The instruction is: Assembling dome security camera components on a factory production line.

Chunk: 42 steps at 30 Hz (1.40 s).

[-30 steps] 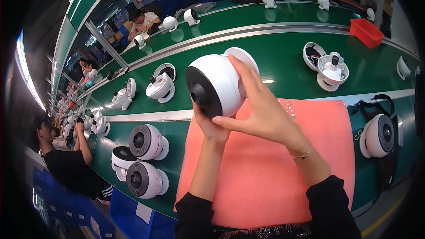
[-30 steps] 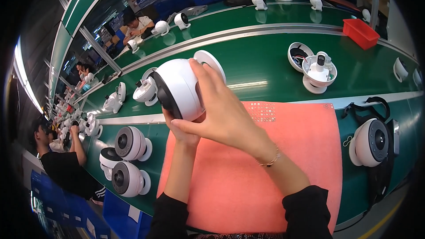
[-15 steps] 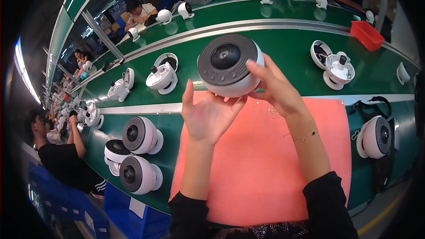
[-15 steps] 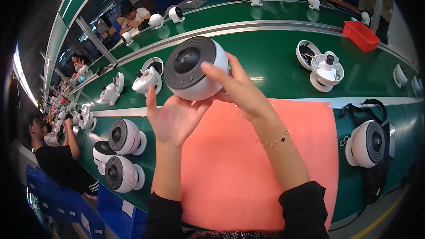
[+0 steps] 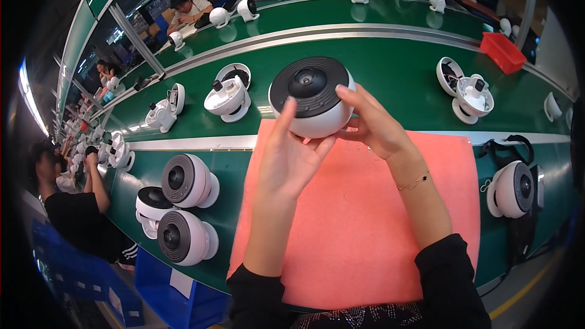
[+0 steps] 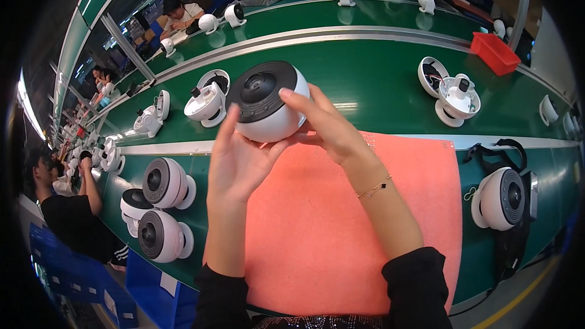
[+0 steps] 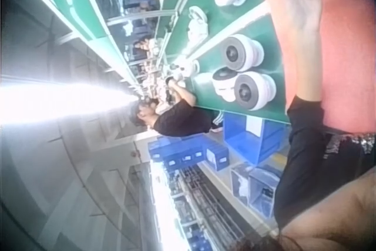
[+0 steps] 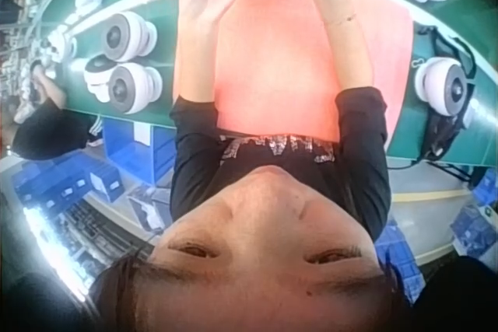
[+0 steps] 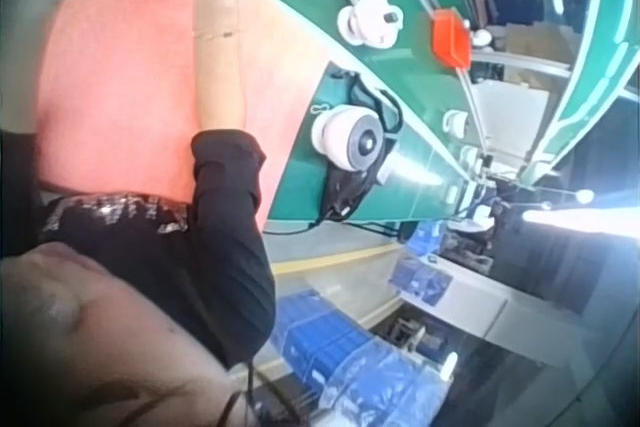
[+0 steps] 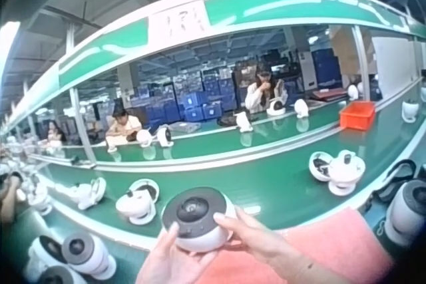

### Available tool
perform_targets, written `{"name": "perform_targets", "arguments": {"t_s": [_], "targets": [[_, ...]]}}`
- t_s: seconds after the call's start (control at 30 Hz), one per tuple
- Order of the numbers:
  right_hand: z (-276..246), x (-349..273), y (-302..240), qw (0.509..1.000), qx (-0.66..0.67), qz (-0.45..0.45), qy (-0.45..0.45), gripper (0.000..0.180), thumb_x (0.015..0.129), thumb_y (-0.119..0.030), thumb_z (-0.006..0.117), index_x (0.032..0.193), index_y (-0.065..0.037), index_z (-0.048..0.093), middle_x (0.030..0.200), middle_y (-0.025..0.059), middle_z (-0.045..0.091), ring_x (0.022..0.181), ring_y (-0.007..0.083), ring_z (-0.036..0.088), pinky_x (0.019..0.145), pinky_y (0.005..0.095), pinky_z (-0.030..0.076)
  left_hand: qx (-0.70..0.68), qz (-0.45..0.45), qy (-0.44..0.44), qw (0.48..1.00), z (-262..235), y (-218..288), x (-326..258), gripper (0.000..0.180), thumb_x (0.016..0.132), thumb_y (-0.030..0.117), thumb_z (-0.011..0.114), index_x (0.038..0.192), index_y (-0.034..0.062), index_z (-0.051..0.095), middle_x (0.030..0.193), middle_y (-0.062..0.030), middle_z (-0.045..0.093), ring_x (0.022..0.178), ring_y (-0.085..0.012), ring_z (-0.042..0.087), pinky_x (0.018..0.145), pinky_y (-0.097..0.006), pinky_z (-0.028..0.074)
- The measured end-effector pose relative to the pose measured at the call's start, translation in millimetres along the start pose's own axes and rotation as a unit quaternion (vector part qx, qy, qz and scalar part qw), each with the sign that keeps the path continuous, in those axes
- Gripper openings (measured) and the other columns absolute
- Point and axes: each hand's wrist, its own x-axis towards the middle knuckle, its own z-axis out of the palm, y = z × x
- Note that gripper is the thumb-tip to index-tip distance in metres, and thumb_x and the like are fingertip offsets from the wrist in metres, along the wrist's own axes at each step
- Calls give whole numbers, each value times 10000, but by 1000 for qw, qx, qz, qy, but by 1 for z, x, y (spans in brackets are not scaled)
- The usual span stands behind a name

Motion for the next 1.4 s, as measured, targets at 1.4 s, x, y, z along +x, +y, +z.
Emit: {"name": "perform_targets", "arguments": {"t_s": [1.4], "targets": [[-240,-45,-42,832,138,-297,449,355,792,-116,584,1101,23,478,1074,178,486,987,282,508,840,385,510,-33,-31,19,999,-47,4,-5,399,829,252,481,1128,-2,414,1163,-153,450,1146,-256,423,943,-354,377]]}}
